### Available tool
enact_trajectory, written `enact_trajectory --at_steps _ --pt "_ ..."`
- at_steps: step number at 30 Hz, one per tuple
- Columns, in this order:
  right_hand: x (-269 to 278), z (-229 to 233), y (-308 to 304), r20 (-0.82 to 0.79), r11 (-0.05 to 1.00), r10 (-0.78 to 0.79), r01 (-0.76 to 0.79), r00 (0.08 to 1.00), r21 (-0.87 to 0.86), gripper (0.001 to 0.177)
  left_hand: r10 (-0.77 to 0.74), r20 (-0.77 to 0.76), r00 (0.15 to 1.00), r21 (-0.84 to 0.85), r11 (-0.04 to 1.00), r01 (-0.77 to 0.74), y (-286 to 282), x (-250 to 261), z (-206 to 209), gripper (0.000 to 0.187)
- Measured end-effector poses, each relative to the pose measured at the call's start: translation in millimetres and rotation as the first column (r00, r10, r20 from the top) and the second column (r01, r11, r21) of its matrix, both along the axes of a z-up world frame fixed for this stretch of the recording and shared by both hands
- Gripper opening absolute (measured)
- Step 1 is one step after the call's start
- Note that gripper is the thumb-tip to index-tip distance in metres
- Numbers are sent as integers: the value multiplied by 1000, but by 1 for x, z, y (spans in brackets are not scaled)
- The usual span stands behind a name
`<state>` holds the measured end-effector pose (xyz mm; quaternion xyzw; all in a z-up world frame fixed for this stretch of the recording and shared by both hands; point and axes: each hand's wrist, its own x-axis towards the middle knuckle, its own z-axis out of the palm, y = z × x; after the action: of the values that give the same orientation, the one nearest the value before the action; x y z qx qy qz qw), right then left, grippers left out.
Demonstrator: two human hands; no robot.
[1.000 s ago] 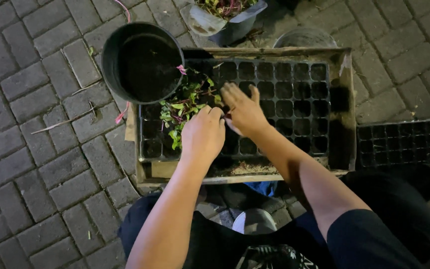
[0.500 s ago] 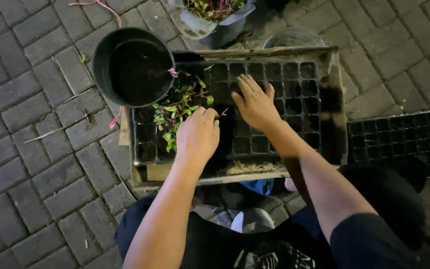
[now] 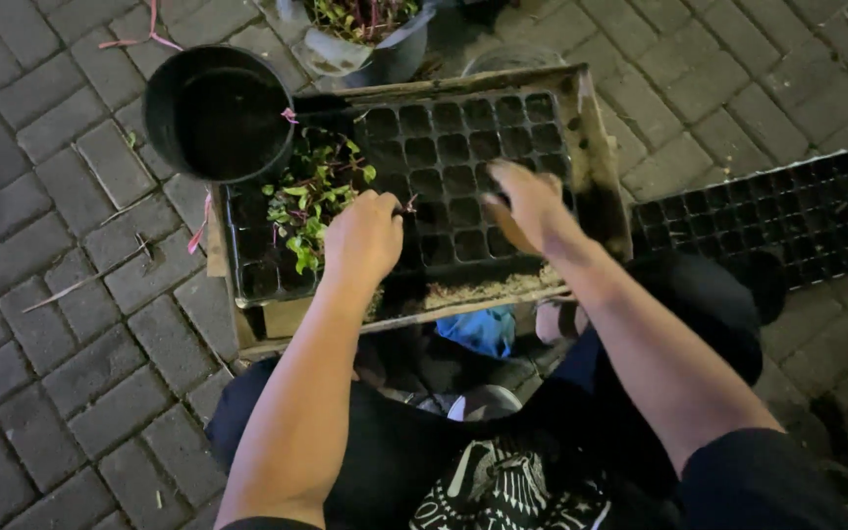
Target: Planting small plant cuttings into individual cells of a seedling tray filled with soil.
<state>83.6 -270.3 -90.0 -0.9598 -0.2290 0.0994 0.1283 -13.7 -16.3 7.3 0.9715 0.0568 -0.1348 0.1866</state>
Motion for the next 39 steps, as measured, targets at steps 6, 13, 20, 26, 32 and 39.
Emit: enact_trajectory --at_steps 6,13,20,26,32,39 --pt "-18 96 -20 163 949 -73 18 984 316 26 57 111 992 -146 988 -41 3 -24 8 30" --pt "-16 44 -11 -4 826 -214 183 977 533 10 327 100 940 -376 887 -269 -17 -62 -10 28" --pt "-51 -46 0 -71 974 69 -52 995 220 45 424 143 894 -417 845 -334 -69 -87 -16 26" --pt "-66 -48 15 -12 979 194 -194 981 -61 53 291 -81 953 -335 893 -301 -74 -59 -5 35" --pt "-68 -73 24 -105 963 209 -223 972 -152 54 153 -264 952 -190 960 -207 -62 -43 -34 35" --pt "-58 -46 17 130 982 121 -138 984 129 43 224 -52 973 -197 953 -230 -74 -39 -27 33"
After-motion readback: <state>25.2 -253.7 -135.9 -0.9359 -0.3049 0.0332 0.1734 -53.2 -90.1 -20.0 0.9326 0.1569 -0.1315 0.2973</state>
